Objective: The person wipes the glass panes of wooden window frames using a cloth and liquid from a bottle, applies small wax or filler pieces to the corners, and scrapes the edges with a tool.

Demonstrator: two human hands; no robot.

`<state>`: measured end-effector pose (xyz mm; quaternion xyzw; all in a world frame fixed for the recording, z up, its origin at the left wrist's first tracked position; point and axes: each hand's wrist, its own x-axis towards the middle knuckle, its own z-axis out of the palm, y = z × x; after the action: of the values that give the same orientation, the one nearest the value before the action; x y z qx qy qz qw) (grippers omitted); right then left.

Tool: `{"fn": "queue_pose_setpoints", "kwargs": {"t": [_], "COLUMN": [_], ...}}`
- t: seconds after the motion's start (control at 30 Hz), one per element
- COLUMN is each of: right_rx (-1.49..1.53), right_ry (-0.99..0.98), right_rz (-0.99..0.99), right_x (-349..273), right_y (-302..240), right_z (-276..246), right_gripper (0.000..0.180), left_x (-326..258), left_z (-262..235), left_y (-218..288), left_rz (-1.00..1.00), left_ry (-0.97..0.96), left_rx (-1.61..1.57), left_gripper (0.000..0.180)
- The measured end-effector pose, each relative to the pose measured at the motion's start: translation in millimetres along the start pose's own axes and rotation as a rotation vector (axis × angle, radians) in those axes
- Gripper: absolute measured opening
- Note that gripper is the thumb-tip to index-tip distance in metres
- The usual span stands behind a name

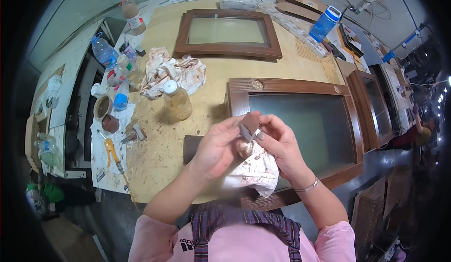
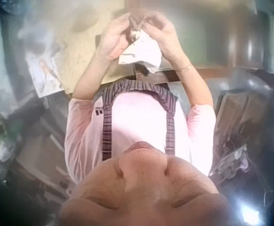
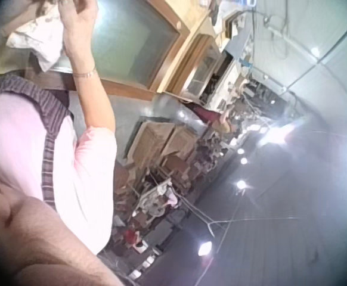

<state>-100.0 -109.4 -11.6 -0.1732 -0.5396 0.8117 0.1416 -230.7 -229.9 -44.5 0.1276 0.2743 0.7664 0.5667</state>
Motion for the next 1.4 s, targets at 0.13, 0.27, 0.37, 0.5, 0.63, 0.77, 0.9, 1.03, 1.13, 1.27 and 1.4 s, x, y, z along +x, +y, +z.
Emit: {"fn": "queue_pose_setpoints", "kwargs": {"t": [0.13,0.27,0.37,0.5,0.63,0.77,0.9,1.03,1.13,1.27,1.4], "right_rx": [0.235,0.192,-0.044,0.007,0.089,-0.364,-0.855,-0.980,-1.056,-1.096,-1.140], "right_ry": [-0.119,-0.229,-0.215,-0.077,0.009,0.145,0.297,0.383,0.408,0.418,0.386], "right_rz": [0.039,0.062,0.053,0.071,0.012,-0.334,-0.415,-0.153,-0.254,-0.257,-0.205], "right_x": [6,3,0,-2,18,79,156,172,161,154,149], "right_y": [15,15,12,16,-2,-20,-24,2,12,6,3], "right_z": [-2,-1,-4,0,-10,-54,-120,-123,-99,-113,-97], "right_gripper": [0.030,0.046,0.050,0.038,0.021,0.021,0.035,0.035,0.033,0.033,0.034], "left_x": [-14,-27,-47,-52,-57,-70,-45,33,104,98,76], "left_z": [4,13,24,41,20,12,16,-18,-43,-26,-47], "left_y": [-6,-20,-29,-43,-30,-16,-36,-24,20,9,-3], "left_rz": [0.101,0.233,0.294,0.367,0.356,0.658,0.654,0.612,0.693,0.623,0.641], "left_ry": [-0.004,0.094,0.165,0.222,0.295,0.393,0.204,0.278,0.519,0.545,0.547], "left_rx": [-0.060,0.101,0.311,0.801,0.696,1.267,1.722,1.562,1.538,1.372,1.312], "left_gripper": [0.040,0.042,0.058,0.081,0.056,0.051,0.048,0.041,0.035,0.036,0.028]}}
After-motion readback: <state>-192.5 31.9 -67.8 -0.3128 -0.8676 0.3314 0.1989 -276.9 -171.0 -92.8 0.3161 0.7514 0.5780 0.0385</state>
